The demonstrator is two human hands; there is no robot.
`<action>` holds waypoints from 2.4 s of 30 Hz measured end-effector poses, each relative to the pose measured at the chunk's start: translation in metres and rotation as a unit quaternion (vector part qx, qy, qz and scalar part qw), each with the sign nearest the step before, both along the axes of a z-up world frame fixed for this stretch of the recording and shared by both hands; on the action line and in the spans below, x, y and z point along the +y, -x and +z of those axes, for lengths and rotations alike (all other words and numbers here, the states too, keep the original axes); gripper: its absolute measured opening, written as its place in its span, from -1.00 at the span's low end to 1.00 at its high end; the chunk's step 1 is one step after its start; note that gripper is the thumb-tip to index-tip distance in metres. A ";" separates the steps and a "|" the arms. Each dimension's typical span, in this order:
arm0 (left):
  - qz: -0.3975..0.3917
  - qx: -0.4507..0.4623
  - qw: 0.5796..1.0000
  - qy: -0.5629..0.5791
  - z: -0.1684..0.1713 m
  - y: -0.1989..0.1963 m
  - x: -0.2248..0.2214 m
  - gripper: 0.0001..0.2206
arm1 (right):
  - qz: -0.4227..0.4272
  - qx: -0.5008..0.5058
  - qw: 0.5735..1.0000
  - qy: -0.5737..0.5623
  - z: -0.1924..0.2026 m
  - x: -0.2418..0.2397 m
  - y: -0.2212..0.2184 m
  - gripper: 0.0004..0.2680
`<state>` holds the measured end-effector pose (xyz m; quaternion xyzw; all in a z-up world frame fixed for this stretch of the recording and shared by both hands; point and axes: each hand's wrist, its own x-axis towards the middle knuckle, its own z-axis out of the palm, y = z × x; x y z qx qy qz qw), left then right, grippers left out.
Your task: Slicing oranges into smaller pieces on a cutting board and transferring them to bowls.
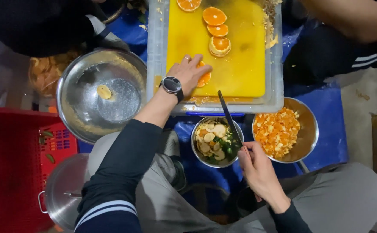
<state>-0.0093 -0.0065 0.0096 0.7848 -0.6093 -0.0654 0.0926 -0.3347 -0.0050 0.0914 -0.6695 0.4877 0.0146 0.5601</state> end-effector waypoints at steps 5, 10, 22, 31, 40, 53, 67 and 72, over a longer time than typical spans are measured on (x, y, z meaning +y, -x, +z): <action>0.035 0.053 0.998 -0.016 0.010 0.001 0.003 -0.61 | 0.003 0.018 1.000 0.008 0.002 0.003 -0.006 -0.84; 0.089 0.095 0.991 -0.043 0.011 0.002 0.006 -0.41 | -0.008 -0.012 1.000 -0.025 -0.009 -0.001 -0.021 -0.86; 0.107 0.266 0.958 0.016 0.015 0.008 0.012 -0.30 | -0.020 0.021 0.995 0.093 -0.022 -0.015 -0.092 -0.71; 0.066 0.182 0.981 0.014 0.024 0.002 0.020 -0.41 | 0.044 -0.026 0.990 0.133 -0.033 -0.029 -0.099 -0.73; 0.030 0.117 0.992 0.033 0.008 0.001 0.020 -0.51 | 0.032 -0.023 0.986 0.164 -0.005 -0.005 -0.093 -0.76; 0.054 0.176 0.981 0.058 -0.004 -0.005 0.015 -0.54 | 0.076 0.001 0.980 0.185 0.001 -0.008 -0.117 -0.78; 0.071 0.180 0.980 0.051 0.003 -0.004 0.012 -0.53 | 0.049 0.049 0.984 0.167 -0.026 0.000 -0.096 -0.82; 0.077 0.181 0.980 0.030 0.012 -0.008 0.017 -0.47 | 0.044 -0.019 0.981 0.187 -0.013 -0.009 -0.101 -0.82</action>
